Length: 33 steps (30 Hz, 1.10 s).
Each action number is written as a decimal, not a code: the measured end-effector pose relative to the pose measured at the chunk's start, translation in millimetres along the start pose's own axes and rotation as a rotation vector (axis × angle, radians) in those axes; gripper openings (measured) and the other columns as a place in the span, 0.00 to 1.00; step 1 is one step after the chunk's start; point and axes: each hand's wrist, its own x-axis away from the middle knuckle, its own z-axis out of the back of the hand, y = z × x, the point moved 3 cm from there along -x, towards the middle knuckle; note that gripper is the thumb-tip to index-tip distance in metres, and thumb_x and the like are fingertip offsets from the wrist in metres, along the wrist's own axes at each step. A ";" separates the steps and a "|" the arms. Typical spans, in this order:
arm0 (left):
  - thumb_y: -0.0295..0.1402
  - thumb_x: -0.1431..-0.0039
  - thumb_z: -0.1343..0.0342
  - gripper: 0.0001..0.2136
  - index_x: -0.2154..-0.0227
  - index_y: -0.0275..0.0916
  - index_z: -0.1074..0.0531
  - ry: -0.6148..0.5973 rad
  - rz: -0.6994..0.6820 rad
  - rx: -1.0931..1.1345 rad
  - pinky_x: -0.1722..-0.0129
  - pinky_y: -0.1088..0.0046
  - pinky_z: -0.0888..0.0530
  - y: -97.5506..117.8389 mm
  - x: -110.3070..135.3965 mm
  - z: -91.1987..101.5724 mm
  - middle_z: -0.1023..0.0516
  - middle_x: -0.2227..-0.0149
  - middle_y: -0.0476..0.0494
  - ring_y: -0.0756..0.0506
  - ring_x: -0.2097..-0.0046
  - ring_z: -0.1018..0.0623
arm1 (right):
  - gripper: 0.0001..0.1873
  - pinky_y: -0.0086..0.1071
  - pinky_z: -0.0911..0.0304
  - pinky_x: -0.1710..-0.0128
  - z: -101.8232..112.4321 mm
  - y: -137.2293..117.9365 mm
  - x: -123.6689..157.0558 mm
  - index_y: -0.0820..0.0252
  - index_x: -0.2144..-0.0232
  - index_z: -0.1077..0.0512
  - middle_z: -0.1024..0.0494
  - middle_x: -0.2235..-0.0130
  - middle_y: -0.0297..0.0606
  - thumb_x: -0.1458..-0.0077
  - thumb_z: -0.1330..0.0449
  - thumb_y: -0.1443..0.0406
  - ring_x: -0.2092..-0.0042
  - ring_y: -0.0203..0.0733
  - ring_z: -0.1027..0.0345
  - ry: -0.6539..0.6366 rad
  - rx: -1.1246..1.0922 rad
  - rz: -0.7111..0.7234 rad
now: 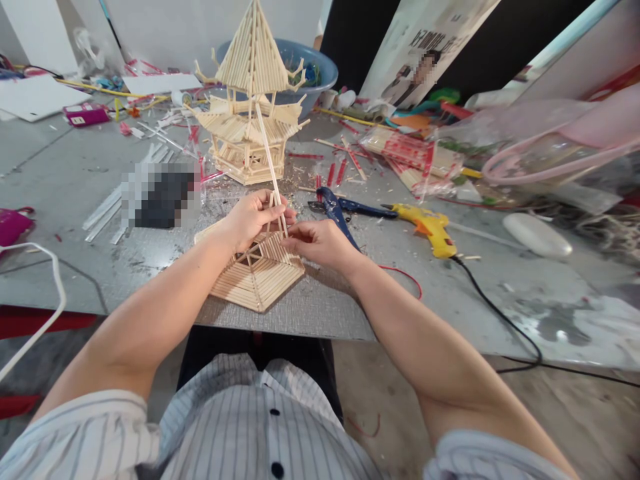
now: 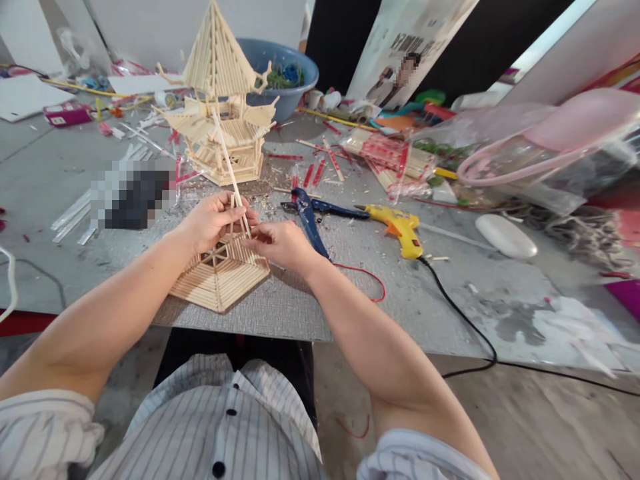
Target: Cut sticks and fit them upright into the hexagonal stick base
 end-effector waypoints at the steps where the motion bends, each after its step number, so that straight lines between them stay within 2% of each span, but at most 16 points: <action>1: 0.20 0.43 0.48 0.05 0.70 0.35 0.33 -0.002 -0.005 -0.014 0.64 0.71 0.26 -0.1 0.0 -0.2 0.23 0.74 0.49 0.51 0.70 0.22 | 0.16 0.29 0.50 0.74 -0.9 -0.1 -0.6 0.62 0.75 0.27 0.30 0.78 0.33 0.48 0.44 0.55 0.76 0.31 0.42 -0.013 -0.040 -0.014; 5: 0.21 0.42 0.48 0.04 0.67 0.34 0.30 -0.015 -0.024 -0.024 0.63 0.71 0.25 2.6 -0.4 2.0 0.22 0.71 0.48 0.52 0.69 0.22 | 0.20 0.29 0.49 0.74 -2.2 -0.7 -2.5 0.61 0.80 0.32 0.30 0.79 0.34 0.48 0.47 0.52 0.77 0.31 0.43 -0.036 -0.186 -0.064; 9: 0.22 0.42 0.48 0.04 0.68 0.34 0.30 0.023 -0.105 -0.006 0.62 0.72 0.25 7.0 -2.4 7.5 0.22 0.71 0.48 0.53 0.69 0.22 | 0.19 0.29 0.50 0.75 -3.8 -1.3 -3.5 0.61 0.79 0.32 0.30 0.79 0.34 0.49 0.46 0.51 0.77 0.31 0.44 -0.021 -0.248 -0.085; 12: 0.21 0.43 0.47 0.03 0.69 0.34 0.30 0.028 -0.079 0.001 0.62 0.71 0.25 2.4 -3.5 5.4 0.23 0.72 0.48 0.52 0.69 0.22 | 0.21 0.29 0.51 0.76 -7.4 -1.1 -4.0 0.62 0.78 0.31 0.32 0.80 0.33 0.50 0.45 0.50 0.77 0.30 0.44 -0.031 -0.284 -0.094; 15: 0.22 0.43 0.47 0.03 0.68 0.34 0.30 -0.003 -0.054 -0.007 0.62 0.71 0.25 -2.7 -2.8 -0.9 0.23 0.71 0.48 0.52 0.69 0.22 | 0.19 0.29 0.51 0.76 -9.8 -1.3 -4.2 0.62 0.80 0.32 0.32 0.81 0.32 0.52 0.44 0.51 0.78 0.30 0.45 -0.045 -0.298 -0.101; 18: 0.23 0.42 0.47 0.04 0.65 0.35 0.29 -0.022 -0.079 -0.065 0.60 0.71 0.25 1.2 -1.6 -0.7 0.23 0.69 0.48 0.52 0.67 0.22 | 0.16 0.29 0.51 0.77 -7.8 -2.0 -4.0 0.61 0.81 0.33 0.31 0.80 0.33 0.52 0.45 0.54 0.78 0.29 0.46 -0.023 -0.314 -0.111; 21: 0.27 0.41 0.49 0.07 0.60 0.36 0.28 0.067 -0.163 -0.309 0.59 0.70 0.26 16.8 -1.8 15.1 0.23 0.67 0.47 0.52 0.67 0.23 | 0.16 0.28 0.50 0.77 -2.0 -0.9 -3.9 0.60 0.80 0.34 0.30 0.80 0.33 0.51 0.45 0.55 0.78 0.30 0.45 0.032 -0.326 -0.129; 24: 0.27 0.41 0.50 0.10 0.60 0.36 0.25 0.255 -0.209 -0.865 0.60 0.68 0.28 35.4 -3.7 39.1 0.22 0.70 0.44 0.49 0.68 0.24 | 0.16 0.28 0.50 0.77 3.4 3.9 -4.4 0.60 0.79 0.33 0.29 0.79 0.34 0.51 0.44 0.54 0.78 0.30 0.44 0.076 -0.306 -0.160; 25: 0.28 0.42 0.50 0.11 0.60 0.37 0.24 0.294 -0.198 -1.073 0.58 0.66 0.29 39.5 -5.1 45.3 0.22 0.69 0.42 0.47 0.65 0.24 | 0.16 0.28 0.50 0.78 4.4 6.0 -4.8 0.60 0.79 0.33 0.28 0.78 0.35 0.51 0.43 0.54 0.78 0.30 0.44 0.085 -0.297 -0.170; 27: 0.29 0.42 0.50 0.13 0.57 0.40 0.24 0.372 -0.176 -1.335 0.56 0.62 0.30 44.2 -9.1 54.7 0.20 0.63 0.40 0.43 0.60 0.23 | 0.17 0.28 0.49 0.78 5.3 10.0 -5.6 0.60 0.79 0.33 0.27 0.77 0.36 0.51 0.43 0.53 0.78 0.31 0.42 0.096 -0.285 -0.184; 30: 0.30 0.44 0.49 0.15 0.54 0.41 0.26 0.361 -0.161 -1.432 0.52 0.61 0.32 41.5 -19.5 60.8 0.21 0.56 0.38 0.41 0.55 0.24 | 0.17 0.28 0.48 0.78 5.2 14.2 -6.5 0.60 0.77 0.32 0.27 0.77 0.36 0.51 0.42 0.52 0.77 0.32 0.40 0.103 -0.275 -0.188; 33: 0.26 0.50 0.44 0.14 0.58 0.39 0.24 0.317 -0.166 -1.286 0.50 0.63 0.33 35.1 -32.1 69.6 0.21 0.59 0.39 0.42 0.56 0.25 | 0.16 0.28 0.48 0.77 5.8 16.4 -6.8 0.61 0.76 0.32 0.27 0.77 0.36 0.50 0.43 0.53 0.78 0.31 0.40 0.106 -0.260 -0.179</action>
